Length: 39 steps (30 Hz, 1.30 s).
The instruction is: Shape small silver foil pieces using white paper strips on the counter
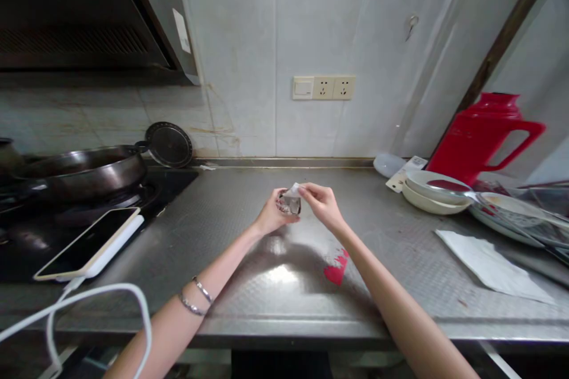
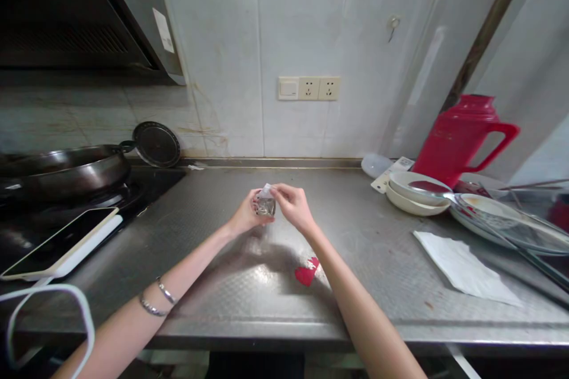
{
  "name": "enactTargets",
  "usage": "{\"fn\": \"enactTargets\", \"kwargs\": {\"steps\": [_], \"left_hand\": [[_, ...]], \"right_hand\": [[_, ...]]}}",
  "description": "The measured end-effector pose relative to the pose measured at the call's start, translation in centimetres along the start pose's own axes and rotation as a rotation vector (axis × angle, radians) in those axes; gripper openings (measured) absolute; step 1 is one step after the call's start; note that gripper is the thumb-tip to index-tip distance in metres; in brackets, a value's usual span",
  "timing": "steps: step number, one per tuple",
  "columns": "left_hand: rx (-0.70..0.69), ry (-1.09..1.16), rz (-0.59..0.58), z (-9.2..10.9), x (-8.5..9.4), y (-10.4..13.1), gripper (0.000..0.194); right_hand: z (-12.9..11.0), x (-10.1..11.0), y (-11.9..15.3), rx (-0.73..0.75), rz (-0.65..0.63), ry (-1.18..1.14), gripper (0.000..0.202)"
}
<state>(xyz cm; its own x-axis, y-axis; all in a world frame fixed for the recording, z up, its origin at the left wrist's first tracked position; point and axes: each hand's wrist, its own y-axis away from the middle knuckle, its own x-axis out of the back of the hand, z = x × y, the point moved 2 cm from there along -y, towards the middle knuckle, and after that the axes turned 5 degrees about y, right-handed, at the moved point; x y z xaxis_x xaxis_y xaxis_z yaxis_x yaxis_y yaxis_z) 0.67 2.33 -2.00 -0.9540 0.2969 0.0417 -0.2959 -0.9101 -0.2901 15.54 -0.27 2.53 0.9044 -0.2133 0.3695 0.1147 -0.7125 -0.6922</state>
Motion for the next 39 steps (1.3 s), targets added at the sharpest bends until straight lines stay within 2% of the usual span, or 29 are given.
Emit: {"fn": "enactTargets", "kwargs": {"steps": [2,4,5,8,10,14,20,25,29,32,36,39], "left_hand": [[0.032,-0.021,0.011,0.4,-0.2,0.3,0.084],[0.018,-0.053,-0.007,0.8,-0.4,0.6,0.084],[0.003,-0.057,-0.022,0.9,-0.6,0.7,0.083],[-0.017,-0.038,-0.057,0.9,-0.8,0.8,0.082],[-0.026,-0.034,-0.057,0.9,-0.9,0.8,0.08],[-0.023,-0.019,-0.038,1.0,-0.9,0.7,0.073],[0.119,0.115,0.037,1.3,-1.0,0.8,0.072],[0.162,0.164,0.024,1.5,-0.9,0.7,0.065],[0.179,0.199,0.026,1.8,-0.8,0.9,0.068],[0.188,0.251,0.027,2.1,-0.9,1.0,0.069],[0.203,0.275,0.03,2.4,-0.9,1.1,0.068],[0.21,0.292,0.042,2.4,-0.9,1.0,0.067]], "right_hand": [[0.4,0.3,-0.2,-0.052,0.162,0.023,0.033],[0.9,0.3,-0.2,-0.066,0.235,0.086,0.035],[1.1,0.2,-0.2,-0.057,0.204,0.105,0.036],[1.4,-0.5,0.0,-0.015,0.006,0.09,0.036],[1.3,-0.7,0.2,-0.011,-0.044,0.07,0.036],[0.6,-0.7,0.4,0.012,-0.013,0.062,0.035],[-0.6,-0.7,0.5,0.081,-0.047,0.078,0.032],[-0.9,-0.3,0.4,0.043,-0.056,0.05,0.034],[-0.1,0.2,-0.2,-0.061,0.091,-0.139,0.034],[0.8,0.2,-0.4,-0.095,0.184,-0.12,0.034],[0.9,-0.6,0.1,-0.053,0.103,-0.038,0.031],[0.3,-0.9,0.6,-0.026,0.107,0.002,0.029]]}}
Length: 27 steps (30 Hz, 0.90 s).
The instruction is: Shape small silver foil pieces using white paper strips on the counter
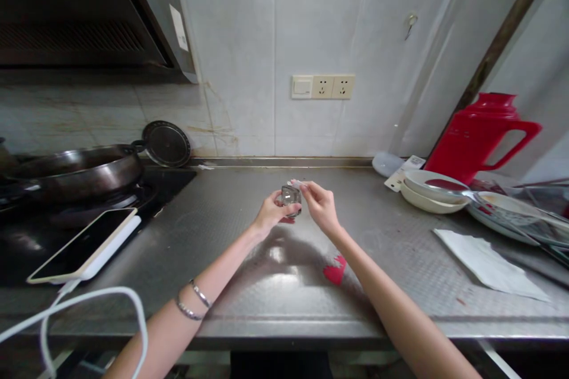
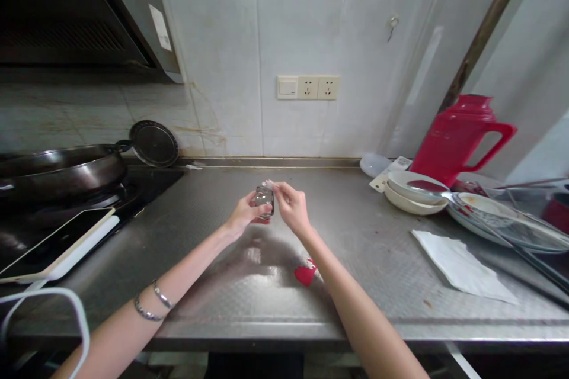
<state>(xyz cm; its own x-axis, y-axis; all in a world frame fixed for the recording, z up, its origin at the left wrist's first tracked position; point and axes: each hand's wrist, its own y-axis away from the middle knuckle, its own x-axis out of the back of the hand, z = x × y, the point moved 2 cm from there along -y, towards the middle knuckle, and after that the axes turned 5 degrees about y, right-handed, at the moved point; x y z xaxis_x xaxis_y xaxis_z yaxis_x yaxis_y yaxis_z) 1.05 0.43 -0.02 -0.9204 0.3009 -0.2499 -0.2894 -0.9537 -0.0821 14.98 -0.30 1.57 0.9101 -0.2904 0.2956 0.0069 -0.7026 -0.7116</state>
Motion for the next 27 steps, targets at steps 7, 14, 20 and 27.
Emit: {"fn": "enactTargets", "kwargs": {"steps": [7,14,20,27], "left_hand": [[-0.006,0.028,0.105,-0.2,1.1,-0.7,0.063],[-0.015,-0.044,0.107,-0.3,1.4,-1.0,0.063],[-0.086,-0.224,0.078,-1.4,0.6,-1.0,0.066],[-0.175,-0.351,0.081,-1.7,0.4,-1.1,0.068]], "right_hand": [[-0.5,-0.4,0.2,0.039,0.048,-0.067,0.029],[-0.1,0.4,-0.5,-0.124,0.175,-0.137,0.032],[-0.2,0.2,-0.6,0.177,0.05,0.113,0.023],[-0.4,0.1,-0.3,0.365,-0.123,0.154,0.028]]}}
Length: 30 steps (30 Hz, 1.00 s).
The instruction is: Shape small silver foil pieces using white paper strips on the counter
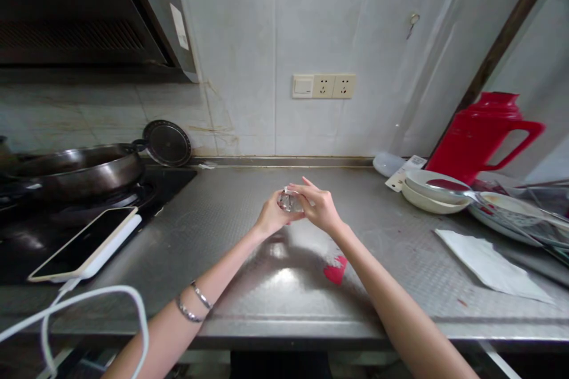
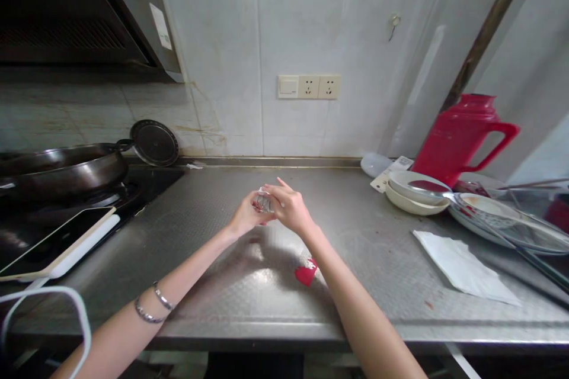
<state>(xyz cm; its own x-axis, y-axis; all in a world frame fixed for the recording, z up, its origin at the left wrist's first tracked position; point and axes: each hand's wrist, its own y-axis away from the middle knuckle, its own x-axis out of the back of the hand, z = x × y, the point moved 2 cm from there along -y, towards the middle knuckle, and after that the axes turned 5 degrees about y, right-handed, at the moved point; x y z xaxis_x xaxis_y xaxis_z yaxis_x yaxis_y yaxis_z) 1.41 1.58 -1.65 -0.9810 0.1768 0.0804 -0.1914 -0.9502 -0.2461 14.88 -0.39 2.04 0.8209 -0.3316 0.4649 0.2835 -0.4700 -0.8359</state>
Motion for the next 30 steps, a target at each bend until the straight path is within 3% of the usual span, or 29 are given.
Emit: {"fn": "enactTargets", "kwargs": {"steps": [9,14,16,19,21,25,30], "left_hand": [[0.024,0.034,0.025,-0.3,0.8,-0.6,0.057],[0.013,0.051,0.027,-0.1,1.0,-0.5,0.065],[0.02,0.047,0.013,0.0,0.9,-0.4,0.069],[0.015,0.072,-0.024,0.3,0.9,-0.1,0.078],[-0.034,0.09,-0.079,0.7,0.8,0.1,0.084],[-0.104,0.102,-0.17,1.3,0.6,0.5,0.088],[-0.069,0.153,-0.095,1.0,0.7,0.2,0.088]], "right_hand": [[-1.2,0.1,-0.3,-0.005,-0.063,-0.092,0.027],[-0.9,0.0,-0.2,-0.167,-0.083,-0.199,0.026],[-0.2,0.3,-0.2,-0.3,0.009,-0.23,0.029],[1.2,1.0,-0.2,-0.479,0.259,-0.22,0.034],[2.0,1.2,-0.2,-0.562,0.325,-0.257,0.036],[2.8,0.2,-0.1,-0.766,0.136,-0.544,0.039],[2.0,-0.4,0.1,-0.914,-0.054,-0.885,0.035]]}}
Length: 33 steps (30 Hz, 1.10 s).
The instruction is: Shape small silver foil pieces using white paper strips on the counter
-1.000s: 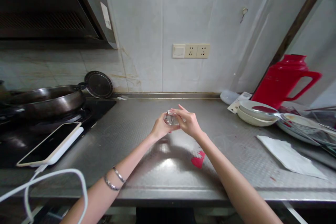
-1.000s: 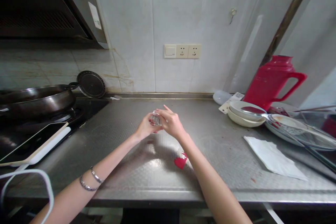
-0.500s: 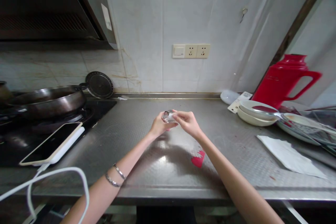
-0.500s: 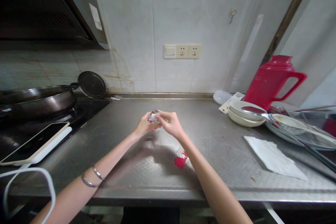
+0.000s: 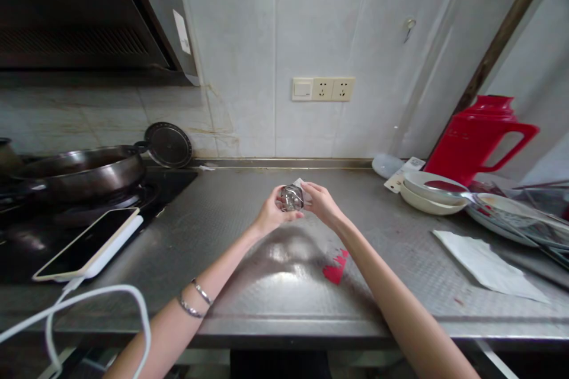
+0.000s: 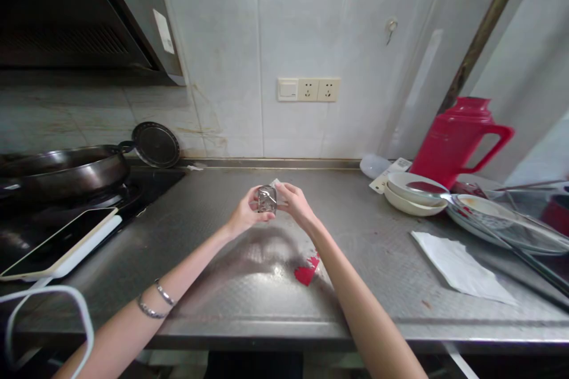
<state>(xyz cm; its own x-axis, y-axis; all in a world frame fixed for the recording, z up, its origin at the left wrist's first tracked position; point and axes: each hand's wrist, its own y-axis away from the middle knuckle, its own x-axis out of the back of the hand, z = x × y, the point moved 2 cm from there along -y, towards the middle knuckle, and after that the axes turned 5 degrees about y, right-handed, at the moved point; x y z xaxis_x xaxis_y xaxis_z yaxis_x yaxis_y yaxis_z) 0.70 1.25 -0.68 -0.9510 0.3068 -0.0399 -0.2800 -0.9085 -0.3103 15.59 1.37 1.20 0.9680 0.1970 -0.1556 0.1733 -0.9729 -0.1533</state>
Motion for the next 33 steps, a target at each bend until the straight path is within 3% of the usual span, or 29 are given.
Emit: {"fn": "enactTargets", "kwargs": {"steps": [3,5,11,16,18,23,33], "left_hand": [[0.03,0.016,0.021,-0.2,0.1,-0.2,0.087],[0.032,0.001,0.018,-0.3,0.1,-0.2,0.086],[0.038,-0.052,-0.088,-0.7,0.3,-0.3,0.088],[-0.162,-0.427,-0.058,-0.4,0.9,-0.1,0.117],[-0.222,-0.54,-0.068,-0.3,1.0,0.1,0.12],[-0.321,-0.546,-0.101,-0.7,0.8,0.2,0.113],[-0.286,-0.507,-0.046,-0.4,0.7,0.0,0.087]], "right_hand": [[-0.5,-0.5,0.7,-0.031,-0.164,-0.005,0.036],[-0.9,-0.8,1.0,-0.014,-0.193,0.027,0.041],[-1.1,-1.2,1.3,0.008,-0.134,0.084,0.045],[-0.2,-0.8,0.6,-0.067,-0.037,0.087,0.038],[0.1,-0.7,0.4,-0.111,-0.012,0.076,0.035],[0.1,-1.0,0.4,-0.156,-0.015,0.09,0.037],[1.0,-1.1,0.1,-0.242,0.025,0.089,0.043]]}}
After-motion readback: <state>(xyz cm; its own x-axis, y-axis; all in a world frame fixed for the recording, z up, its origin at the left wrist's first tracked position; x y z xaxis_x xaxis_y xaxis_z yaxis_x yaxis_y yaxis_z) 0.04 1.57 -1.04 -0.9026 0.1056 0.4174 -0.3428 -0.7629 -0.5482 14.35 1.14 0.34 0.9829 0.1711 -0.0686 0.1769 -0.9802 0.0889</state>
